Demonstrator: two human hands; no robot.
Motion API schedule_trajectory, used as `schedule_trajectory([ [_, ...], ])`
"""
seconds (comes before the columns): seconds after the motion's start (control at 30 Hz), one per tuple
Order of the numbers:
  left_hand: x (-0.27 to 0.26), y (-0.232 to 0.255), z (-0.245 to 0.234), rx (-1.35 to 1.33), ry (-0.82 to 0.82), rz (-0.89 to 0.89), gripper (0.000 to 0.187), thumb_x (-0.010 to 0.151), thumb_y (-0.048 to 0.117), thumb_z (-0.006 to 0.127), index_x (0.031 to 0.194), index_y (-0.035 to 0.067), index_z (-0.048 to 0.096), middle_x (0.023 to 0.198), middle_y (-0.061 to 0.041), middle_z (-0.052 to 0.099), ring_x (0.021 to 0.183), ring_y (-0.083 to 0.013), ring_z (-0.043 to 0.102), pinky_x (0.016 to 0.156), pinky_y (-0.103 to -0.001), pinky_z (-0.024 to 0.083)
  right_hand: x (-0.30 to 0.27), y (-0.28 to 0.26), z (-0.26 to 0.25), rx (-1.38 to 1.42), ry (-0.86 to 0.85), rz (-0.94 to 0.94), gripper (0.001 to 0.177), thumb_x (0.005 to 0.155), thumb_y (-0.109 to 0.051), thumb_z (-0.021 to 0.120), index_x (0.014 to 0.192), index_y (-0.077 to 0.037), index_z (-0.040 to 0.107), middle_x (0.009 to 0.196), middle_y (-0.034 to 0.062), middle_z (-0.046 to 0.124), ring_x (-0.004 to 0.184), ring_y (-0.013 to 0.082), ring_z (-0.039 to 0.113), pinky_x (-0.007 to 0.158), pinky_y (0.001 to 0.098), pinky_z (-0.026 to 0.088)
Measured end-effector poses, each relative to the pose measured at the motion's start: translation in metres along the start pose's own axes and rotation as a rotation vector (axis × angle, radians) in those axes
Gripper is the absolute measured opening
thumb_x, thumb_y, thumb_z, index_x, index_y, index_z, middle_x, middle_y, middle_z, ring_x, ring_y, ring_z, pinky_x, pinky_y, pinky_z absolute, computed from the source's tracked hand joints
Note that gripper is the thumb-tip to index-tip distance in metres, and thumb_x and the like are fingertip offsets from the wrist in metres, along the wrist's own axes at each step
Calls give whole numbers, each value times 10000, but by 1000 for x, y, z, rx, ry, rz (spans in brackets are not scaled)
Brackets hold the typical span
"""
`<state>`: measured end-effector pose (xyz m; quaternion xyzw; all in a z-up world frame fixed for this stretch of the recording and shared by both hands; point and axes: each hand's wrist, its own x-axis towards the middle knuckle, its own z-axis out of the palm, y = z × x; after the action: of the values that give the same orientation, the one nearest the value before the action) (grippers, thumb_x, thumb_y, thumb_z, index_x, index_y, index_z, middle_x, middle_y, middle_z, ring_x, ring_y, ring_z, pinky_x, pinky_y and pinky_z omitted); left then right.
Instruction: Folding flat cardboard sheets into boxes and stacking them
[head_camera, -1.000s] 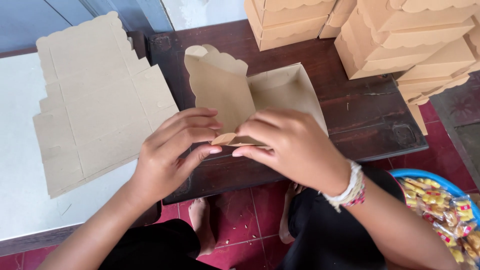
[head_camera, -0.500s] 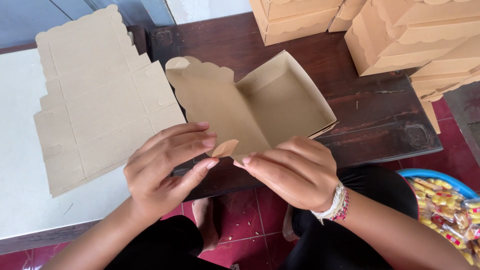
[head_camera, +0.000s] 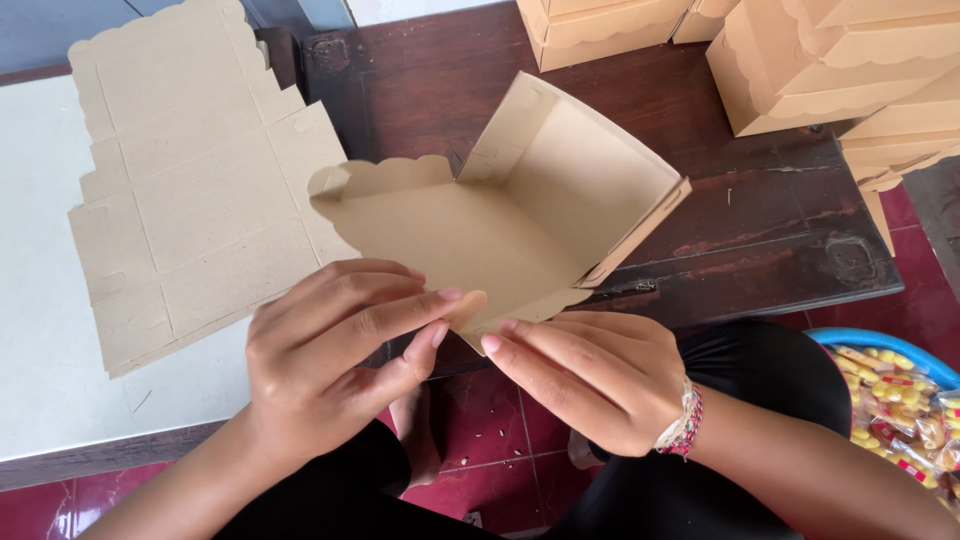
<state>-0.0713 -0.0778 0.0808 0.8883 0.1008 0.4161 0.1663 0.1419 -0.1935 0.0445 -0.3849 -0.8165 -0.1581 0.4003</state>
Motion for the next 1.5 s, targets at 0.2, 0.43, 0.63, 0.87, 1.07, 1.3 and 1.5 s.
schedule_trajectory([
  [0.2, 5, 9, -10, -56, -91, -147, 46, 933, 51, 725, 974, 33, 736, 848, -84, 715, 727, -186, 689, 663, -277, 541, 2, 0, 9, -41, 32, -53, 161, 1004, 11, 644, 1149, 36, 709, 1079, 181, 710, 870, 249, 790, 764, 362, 707],
  [0.43, -1, 4, -10, -40, -161, -212, 72, 909, 56, 758, 979, 74, 761, 863, -47, 737, 719, -151, 706, 660, -259, 543, 1, -2, 15, -20, 57, -84, 114, 977, 4, 701, 1085, 35, 722, 1076, 211, 709, 840, 276, 794, 756, 370, 714],
  [0.63, 0, 5, -12, -85, -208, -321, 40, 903, 55, 727, 921, 88, 713, 874, -5, 759, 697, -139, 685, 672, -261, 539, 0, -2, 18, -22, 54, -96, 114, 976, 12, 705, 1085, 40, 720, 1102, 225, 686, 854, 272, 790, 759, 375, 717],
  [0.87, 2, 3, -13, -139, -263, -370, 34, 888, 71, 732, 893, 89, 703, 866, 6, 768, 691, -122, 681, 670, -253, 535, -1, -4, 19, 4, 46, -78, 104, 972, 21, 711, 1072, 50, 718, 1113, 233, 673, 870, 283, 785, 764, 385, 719],
  [1.07, 0, 5, -9, -226, -330, -454, 63, 854, 87, 744, 900, 128, 732, 884, 47, 797, 704, -79, 716, 659, -215, 567, 1, -3, 15, 29, -1, -80, 118, 969, -10, 718, 1073, 45, 726, 1089, 202, 697, 870, 267, 785, 794, 384, 714],
  [1.3, 5, -3, -10, -562, -518, -940, 89, 878, 136, 721, 928, 124, 794, 914, 13, 846, 474, -54, 709, 274, -214, 532, 1, -2, 16, 98, -17, -102, 84, 950, 53, 708, 1029, 84, 708, 1097, 240, 686, 902, 312, 796, 812, 396, 726],
  [1.5, 13, -16, -12, -573, -708, -1121, 123, 909, 224, 714, 953, 150, 802, 956, 21, 920, 327, -138, 642, 419, -207, 473, 5, 2, 23, 36, 21, -123, 73, 927, 43, 769, 982, 65, 726, 1026, 207, 714, 803, 260, 793, 738, 358, 717],
])
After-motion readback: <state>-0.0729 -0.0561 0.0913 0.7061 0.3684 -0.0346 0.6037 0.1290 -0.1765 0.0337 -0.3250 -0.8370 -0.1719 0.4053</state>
